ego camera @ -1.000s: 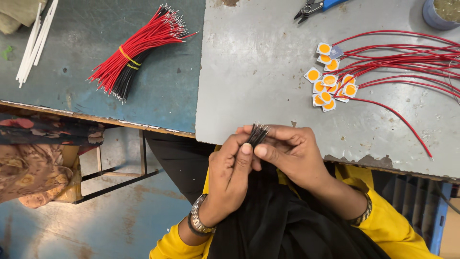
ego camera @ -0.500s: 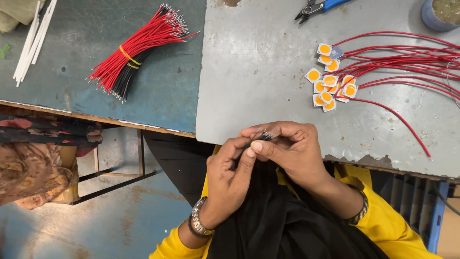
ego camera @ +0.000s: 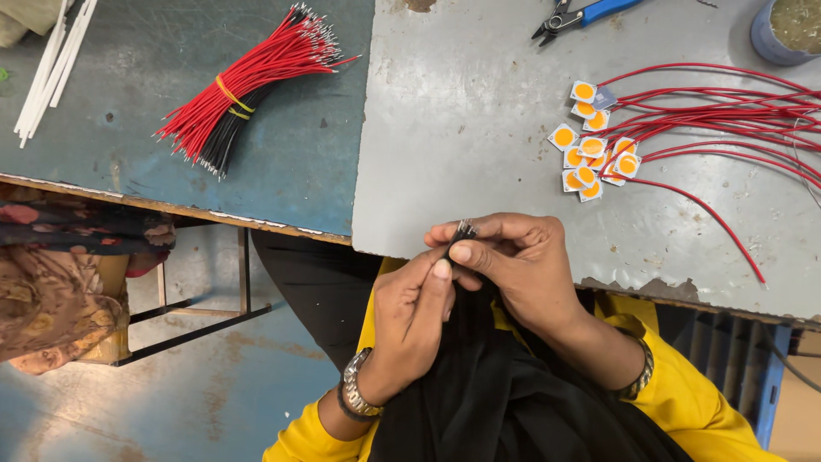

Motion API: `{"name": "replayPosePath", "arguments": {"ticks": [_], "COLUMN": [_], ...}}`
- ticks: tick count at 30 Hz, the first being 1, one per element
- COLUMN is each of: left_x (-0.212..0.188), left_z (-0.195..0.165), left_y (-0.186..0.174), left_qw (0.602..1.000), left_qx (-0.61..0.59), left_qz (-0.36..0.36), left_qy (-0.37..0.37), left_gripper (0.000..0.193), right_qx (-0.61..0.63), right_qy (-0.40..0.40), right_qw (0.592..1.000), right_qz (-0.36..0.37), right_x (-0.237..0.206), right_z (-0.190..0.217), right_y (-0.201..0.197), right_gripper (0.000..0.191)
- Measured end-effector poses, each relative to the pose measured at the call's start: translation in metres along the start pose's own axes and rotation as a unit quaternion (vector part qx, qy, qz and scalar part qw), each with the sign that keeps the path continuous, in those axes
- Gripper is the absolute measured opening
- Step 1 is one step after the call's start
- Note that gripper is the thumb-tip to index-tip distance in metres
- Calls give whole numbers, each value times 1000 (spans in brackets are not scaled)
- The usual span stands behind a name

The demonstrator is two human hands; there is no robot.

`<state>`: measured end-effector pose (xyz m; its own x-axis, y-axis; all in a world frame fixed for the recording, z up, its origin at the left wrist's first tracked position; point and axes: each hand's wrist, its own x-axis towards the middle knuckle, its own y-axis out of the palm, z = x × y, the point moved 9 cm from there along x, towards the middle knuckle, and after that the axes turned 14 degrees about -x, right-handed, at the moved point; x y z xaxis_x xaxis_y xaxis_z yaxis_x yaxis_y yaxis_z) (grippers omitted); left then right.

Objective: The person solders red and black wire ends onto small LED light modules on a workbench, dipping wire ends into a cup of flux before soldering. They then gather the finished wires, trim and align the ends with pliers, and set the bundle aside.

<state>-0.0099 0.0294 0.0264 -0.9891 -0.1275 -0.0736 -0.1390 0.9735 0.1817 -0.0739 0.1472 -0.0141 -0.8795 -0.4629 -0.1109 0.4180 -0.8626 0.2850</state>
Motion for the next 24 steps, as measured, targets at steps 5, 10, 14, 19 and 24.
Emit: {"name": "replayPosePath", "arguments": {"ticks": [5,10,14,19,24], "left_x": [2,1,2,6,4], "left_z": [14,11,4,0,-12], "left_y": [-2,-3,-5,-4,-1], "left_qw": [996,998,1000,1000,997], "left_qx": [-75,-44,-16,0,42], "left_qz": [-16,1,10,9,-6], "left_qy": [-47,-48,-23,-8,57], "left_gripper": [27,27,27,25,19], "right_qx": [-10,-118,-150,-150,-140], "right_qy": [4,-102,-121,-103,-99], "right_qw": [1000,987,981,983,983], "right_qz": [-22,-19,-13,-34,-60], "right_x": [2,-4,-6,-1,-9], "right_z": [-1,16,19,22,23], "right_y": [0,3,2,1,-6], "right_gripper": [45,43,35,29,19]}}
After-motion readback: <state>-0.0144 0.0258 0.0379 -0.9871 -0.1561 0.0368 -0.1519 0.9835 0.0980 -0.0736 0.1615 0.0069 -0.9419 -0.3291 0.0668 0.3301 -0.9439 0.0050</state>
